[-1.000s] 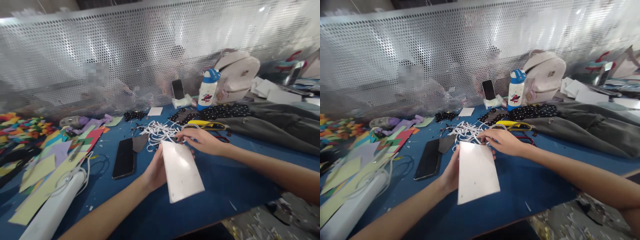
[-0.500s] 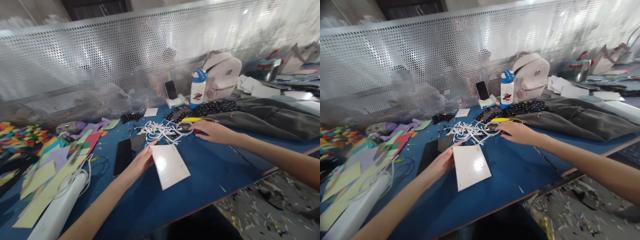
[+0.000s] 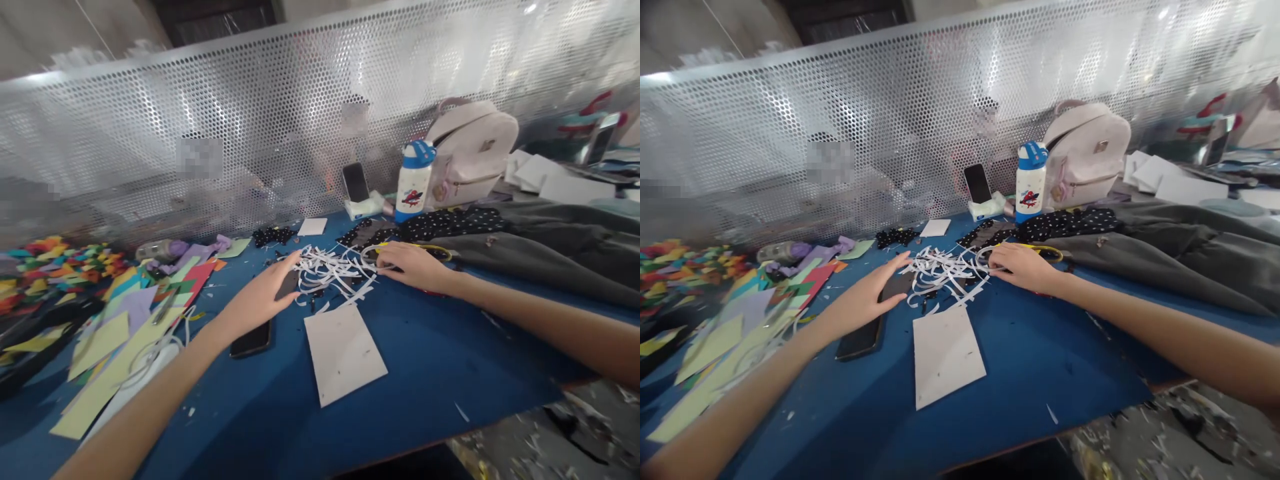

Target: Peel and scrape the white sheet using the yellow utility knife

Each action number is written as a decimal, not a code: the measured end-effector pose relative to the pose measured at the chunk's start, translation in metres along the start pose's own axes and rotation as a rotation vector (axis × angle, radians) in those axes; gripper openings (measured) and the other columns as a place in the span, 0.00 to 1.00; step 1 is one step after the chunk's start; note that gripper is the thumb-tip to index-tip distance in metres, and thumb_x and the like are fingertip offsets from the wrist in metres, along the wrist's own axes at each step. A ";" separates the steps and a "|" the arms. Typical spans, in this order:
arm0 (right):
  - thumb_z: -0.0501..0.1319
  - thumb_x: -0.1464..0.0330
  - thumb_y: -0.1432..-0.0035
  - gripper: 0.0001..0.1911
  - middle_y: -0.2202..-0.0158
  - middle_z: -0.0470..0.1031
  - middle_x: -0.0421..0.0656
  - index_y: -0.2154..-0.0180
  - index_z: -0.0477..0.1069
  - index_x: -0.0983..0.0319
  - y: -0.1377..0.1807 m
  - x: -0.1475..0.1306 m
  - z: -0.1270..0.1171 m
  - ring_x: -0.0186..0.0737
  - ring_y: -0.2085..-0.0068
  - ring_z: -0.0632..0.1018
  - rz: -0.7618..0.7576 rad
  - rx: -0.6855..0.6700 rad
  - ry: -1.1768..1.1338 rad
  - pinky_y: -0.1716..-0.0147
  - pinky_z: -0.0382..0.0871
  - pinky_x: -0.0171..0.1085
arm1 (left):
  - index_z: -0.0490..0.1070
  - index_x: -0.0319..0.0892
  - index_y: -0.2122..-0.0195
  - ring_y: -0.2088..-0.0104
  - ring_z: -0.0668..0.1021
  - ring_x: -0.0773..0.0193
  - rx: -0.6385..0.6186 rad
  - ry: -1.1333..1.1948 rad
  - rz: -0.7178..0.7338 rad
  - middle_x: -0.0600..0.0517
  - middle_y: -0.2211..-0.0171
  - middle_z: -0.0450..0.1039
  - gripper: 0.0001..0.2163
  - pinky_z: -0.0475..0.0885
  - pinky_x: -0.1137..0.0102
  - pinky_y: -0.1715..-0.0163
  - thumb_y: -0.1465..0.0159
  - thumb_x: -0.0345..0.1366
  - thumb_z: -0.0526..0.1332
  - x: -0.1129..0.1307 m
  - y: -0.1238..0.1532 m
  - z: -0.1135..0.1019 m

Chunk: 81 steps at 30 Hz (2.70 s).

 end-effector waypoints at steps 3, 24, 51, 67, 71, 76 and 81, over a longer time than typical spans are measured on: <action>0.56 0.63 0.31 0.10 0.62 0.78 0.46 0.63 0.72 0.59 0.006 0.002 -0.003 0.47 0.60 0.77 0.051 0.084 -0.053 0.57 0.70 0.44 | 0.45 0.54 0.27 0.31 0.60 0.42 -0.033 -0.144 0.065 0.45 0.28 0.49 0.38 0.58 0.46 0.34 0.33 0.45 0.64 0.000 -0.023 0.003; 0.59 0.64 0.32 0.08 0.65 0.77 0.45 0.65 0.70 0.59 0.015 0.002 -0.010 0.45 0.63 0.77 0.120 0.170 -0.195 0.62 0.69 0.41 | 0.71 0.41 0.46 0.53 0.78 0.57 -0.029 -0.408 0.002 0.45 0.47 0.73 0.14 0.77 0.58 0.53 0.29 0.41 0.61 -0.002 -0.081 0.048; 0.58 0.60 0.33 0.11 0.61 0.80 0.47 0.63 0.74 0.59 0.017 0.006 -0.008 0.49 0.61 0.80 0.094 0.155 -0.171 0.60 0.74 0.44 | 0.71 0.41 0.45 0.52 0.78 0.56 -0.172 -0.400 -0.195 0.46 0.46 0.72 0.15 0.77 0.59 0.54 0.30 0.41 0.63 -0.053 -0.111 -0.031; 0.58 0.59 0.33 0.12 0.63 0.80 0.47 0.63 0.74 0.58 0.019 0.007 -0.009 0.47 0.63 0.80 0.087 0.148 -0.163 0.61 0.75 0.43 | 0.71 0.41 0.46 0.52 0.78 0.56 -0.022 -0.408 -0.118 0.46 0.48 0.73 0.14 0.77 0.58 0.53 0.29 0.41 0.62 -0.042 -0.101 -0.054; 0.58 0.59 0.33 0.12 0.63 0.80 0.47 0.62 0.75 0.58 0.019 0.008 -0.009 0.48 0.62 0.80 0.088 0.149 -0.165 0.62 0.75 0.44 | 0.71 0.40 0.46 0.52 0.78 0.57 0.043 -0.414 -0.079 0.46 0.48 0.73 0.14 0.77 0.57 0.53 0.29 0.41 0.62 -0.036 -0.104 -0.050; 0.58 0.59 0.33 0.12 0.63 0.80 0.47 0.62 0.75 0.58 0.019 0.007 -0.010 0.48 0.62 0.80 0.081 0.153 -0.162 0.61 0.75 0.44 | 0.71 0.40 0.46 0.52 0.78 0.57 0.101 -0.418 -0.048 0.45 0.47 0.73 0.15 0.77 0.57 0.53 0.29 0.41 0.62 -0.038 -0.109 -0.040; 0.58 0.60 0.32 0.11 0.63 0.80 0.47 0.62 0.74 0.58 0.019 0.006 -0.010 0.48 0.62 0.80 0.075 0.148 -0.155 0.61 0.75 0.44 | 0.71 0.41 0.45 0.52 0.78 0.57 0.100 -0.408 -0.011 0.45 0.47 0.72 0.14 0.77 0.57 0.53 0.29 0.41 0.62 -0.046 -0.114 -0.026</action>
Point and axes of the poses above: each hand's wrist, its own y-axis away from the middle knuckle, its own z-axis out of the palm, x = y × z, the point moved 2 cm from there along -y, towards the middle knuckle
